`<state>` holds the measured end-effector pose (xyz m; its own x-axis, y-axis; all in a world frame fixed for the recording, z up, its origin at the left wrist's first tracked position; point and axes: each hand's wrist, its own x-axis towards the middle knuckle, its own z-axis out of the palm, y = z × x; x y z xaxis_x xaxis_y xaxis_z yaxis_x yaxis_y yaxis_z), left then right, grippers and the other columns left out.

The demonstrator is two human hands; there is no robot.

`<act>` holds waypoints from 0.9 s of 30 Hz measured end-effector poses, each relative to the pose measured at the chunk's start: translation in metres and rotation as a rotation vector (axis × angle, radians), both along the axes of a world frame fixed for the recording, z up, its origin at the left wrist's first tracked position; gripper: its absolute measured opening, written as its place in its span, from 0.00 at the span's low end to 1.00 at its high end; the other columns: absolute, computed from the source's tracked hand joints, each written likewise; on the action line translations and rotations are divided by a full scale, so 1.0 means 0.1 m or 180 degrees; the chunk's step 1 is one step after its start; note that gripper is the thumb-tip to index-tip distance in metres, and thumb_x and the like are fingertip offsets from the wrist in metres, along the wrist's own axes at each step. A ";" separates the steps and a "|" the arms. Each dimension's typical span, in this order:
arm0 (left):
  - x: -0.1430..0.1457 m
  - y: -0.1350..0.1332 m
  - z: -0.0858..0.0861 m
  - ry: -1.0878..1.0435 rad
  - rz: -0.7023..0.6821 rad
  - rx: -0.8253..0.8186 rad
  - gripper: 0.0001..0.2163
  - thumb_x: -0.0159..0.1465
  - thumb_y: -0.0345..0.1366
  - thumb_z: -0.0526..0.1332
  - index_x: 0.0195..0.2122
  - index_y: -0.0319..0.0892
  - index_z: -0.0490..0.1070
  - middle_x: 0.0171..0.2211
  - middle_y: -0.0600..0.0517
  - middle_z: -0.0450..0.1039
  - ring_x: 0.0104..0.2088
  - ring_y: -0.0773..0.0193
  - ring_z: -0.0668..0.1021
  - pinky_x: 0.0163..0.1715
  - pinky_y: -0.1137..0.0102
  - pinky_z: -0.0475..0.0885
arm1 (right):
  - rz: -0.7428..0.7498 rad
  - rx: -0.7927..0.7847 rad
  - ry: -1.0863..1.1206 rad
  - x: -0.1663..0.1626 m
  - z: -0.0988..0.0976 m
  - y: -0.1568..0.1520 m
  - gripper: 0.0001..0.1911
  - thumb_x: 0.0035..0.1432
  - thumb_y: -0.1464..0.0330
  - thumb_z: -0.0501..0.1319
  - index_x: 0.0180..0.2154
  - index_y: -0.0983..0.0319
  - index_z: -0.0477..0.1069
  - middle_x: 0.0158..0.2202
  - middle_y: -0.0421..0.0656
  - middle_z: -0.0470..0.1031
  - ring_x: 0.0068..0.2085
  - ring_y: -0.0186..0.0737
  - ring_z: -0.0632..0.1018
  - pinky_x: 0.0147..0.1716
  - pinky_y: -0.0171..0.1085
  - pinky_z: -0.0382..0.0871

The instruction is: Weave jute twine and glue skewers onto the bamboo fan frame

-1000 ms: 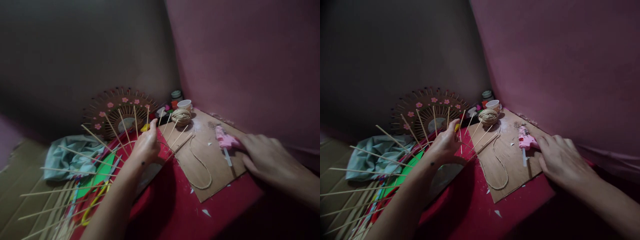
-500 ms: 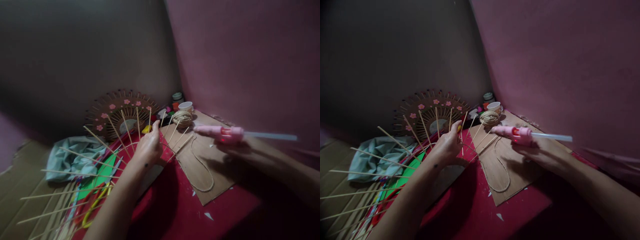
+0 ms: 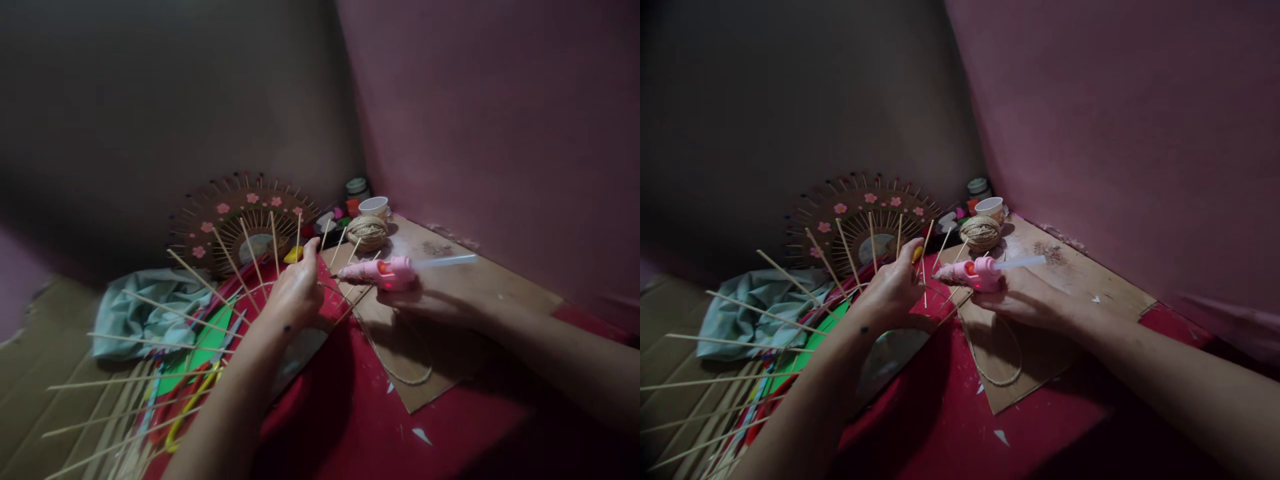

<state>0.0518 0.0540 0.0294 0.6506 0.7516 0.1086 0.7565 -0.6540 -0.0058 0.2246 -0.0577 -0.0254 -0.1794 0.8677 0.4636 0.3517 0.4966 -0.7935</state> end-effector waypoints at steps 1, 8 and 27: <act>0.00 0.00 0.00 -0.0009 -0.0010 0.0001 0.36 0.53 0.27 0.54 0.63 0.42 0.41 0.28 0.47 0.73 0.29 0.57 0.74 0.27 0.67 0.63 | 0.0031 -0.0072 0.0105 -0.01 -0.01 0.00 0.25 0.55 0.71 0.55 0.55 0.53 0.62 0.56 0.39 0.65 0.57 0.44 0.66 0.57 0.46 0.56; 0.00 -0.01 0.00 -0.0086 -0.0001 -0.0096 0.36 0.53 0.27 0.55 0.63 0.42 0.40 0.29 0.48 0.72 0.27 0.59 0.74 0.27 0.68 0.64 | 0.0211 -0.0416 0.0431 -0.08 0.07 -0.08 0.26 0.56 0.75 0.54 0.56 0.54 0.61 0.57 0.39 0.65 0.58 0.40 0.64 0.59 0.43 0.54; 0.00 0.02 -0.02 -0.0059 0.0013 -0.0171 0.36 0.55 0.30 0.56 0.63 0.44 0.39 0.31 0.47 0.73 0.29 0.58 0.74 0.29 0.67 0.65 | 0.0003 -0.0521 0.0368 -0.12 -0.03 -0.02 0.27 0.55 0.76 0.53 0.56 0.54 0.61 0.52 0.39 0.70 0.49 0.41 0.72 0.55 0.44 0.59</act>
